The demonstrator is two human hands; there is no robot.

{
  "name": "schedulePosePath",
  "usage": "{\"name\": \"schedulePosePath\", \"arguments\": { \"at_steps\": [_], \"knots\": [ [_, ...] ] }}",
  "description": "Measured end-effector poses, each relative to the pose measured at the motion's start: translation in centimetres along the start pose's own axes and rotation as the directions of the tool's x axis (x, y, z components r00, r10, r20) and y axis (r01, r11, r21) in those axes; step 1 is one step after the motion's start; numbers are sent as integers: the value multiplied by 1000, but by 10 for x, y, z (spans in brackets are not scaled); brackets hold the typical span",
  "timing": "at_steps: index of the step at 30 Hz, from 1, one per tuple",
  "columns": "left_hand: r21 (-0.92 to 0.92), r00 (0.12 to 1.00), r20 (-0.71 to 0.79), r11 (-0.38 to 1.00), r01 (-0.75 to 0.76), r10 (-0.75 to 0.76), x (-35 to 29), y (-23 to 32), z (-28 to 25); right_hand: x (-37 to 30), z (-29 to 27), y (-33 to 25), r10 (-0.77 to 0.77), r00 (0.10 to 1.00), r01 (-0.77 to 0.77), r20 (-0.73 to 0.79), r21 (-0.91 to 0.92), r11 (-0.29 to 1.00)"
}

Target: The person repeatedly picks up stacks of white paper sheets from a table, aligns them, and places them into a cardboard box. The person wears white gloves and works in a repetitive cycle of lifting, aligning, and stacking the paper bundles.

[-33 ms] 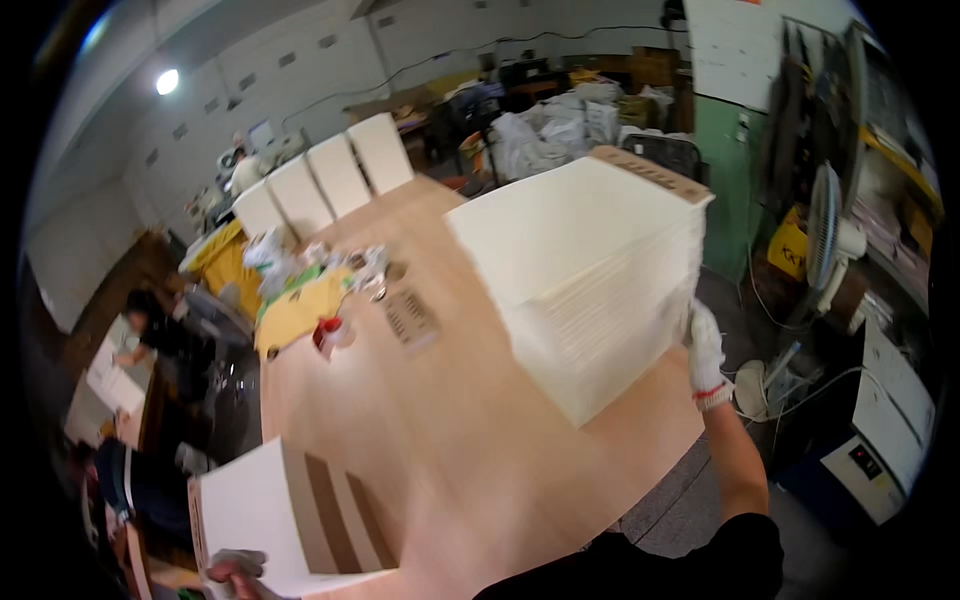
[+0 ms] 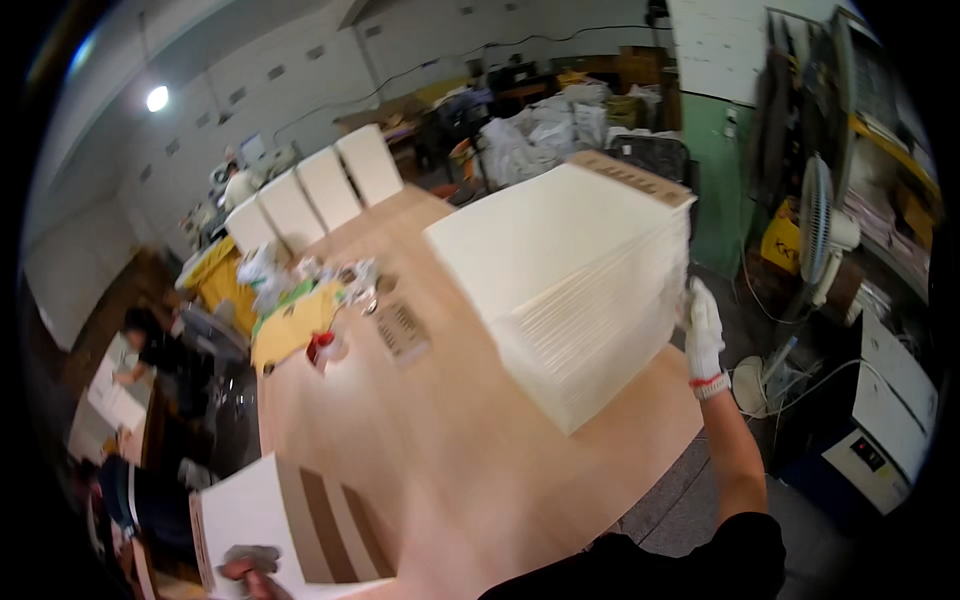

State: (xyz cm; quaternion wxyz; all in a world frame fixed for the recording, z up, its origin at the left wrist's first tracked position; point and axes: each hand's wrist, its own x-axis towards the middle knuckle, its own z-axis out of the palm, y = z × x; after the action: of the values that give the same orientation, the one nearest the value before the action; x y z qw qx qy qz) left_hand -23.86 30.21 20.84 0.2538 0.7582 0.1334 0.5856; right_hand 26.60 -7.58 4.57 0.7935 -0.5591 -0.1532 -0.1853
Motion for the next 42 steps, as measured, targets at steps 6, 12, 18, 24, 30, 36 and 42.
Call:
{"name": "schedulePosePath", "arguments": {
  "at_steps": [6,12,18,24,30,36,42],
  "knots": [
    [-498,894,412,779,381,-174,51,-42,255,142,43,-41,-353,932,362,88,-307,880],
    [-306,908,370,896,321,-198,66,-44,409,202,25,-26,-168,907,309,387,-337,889],
    [-384,708,576,629,676,-408,61,7,402,213,14,-46,12,870,190,492,-359,914],
    [-360,729,533,665,654,-429,81,-32,381,226,7,-65,359,807,-214,468,-335,917],
    [-203,910,396,978,-45,124,150,117,438,251,-28,-57,482,708,-510,516,-97,854],
    [-266,8,934,709,-653,358,131,221,611,228,-55,-36,423,614,-519,666,-63,852],
    [46,-119,981,785,-618,-152,120,241,657,209,-114,1,342,644,-562,684,121,818]
  ]
}}
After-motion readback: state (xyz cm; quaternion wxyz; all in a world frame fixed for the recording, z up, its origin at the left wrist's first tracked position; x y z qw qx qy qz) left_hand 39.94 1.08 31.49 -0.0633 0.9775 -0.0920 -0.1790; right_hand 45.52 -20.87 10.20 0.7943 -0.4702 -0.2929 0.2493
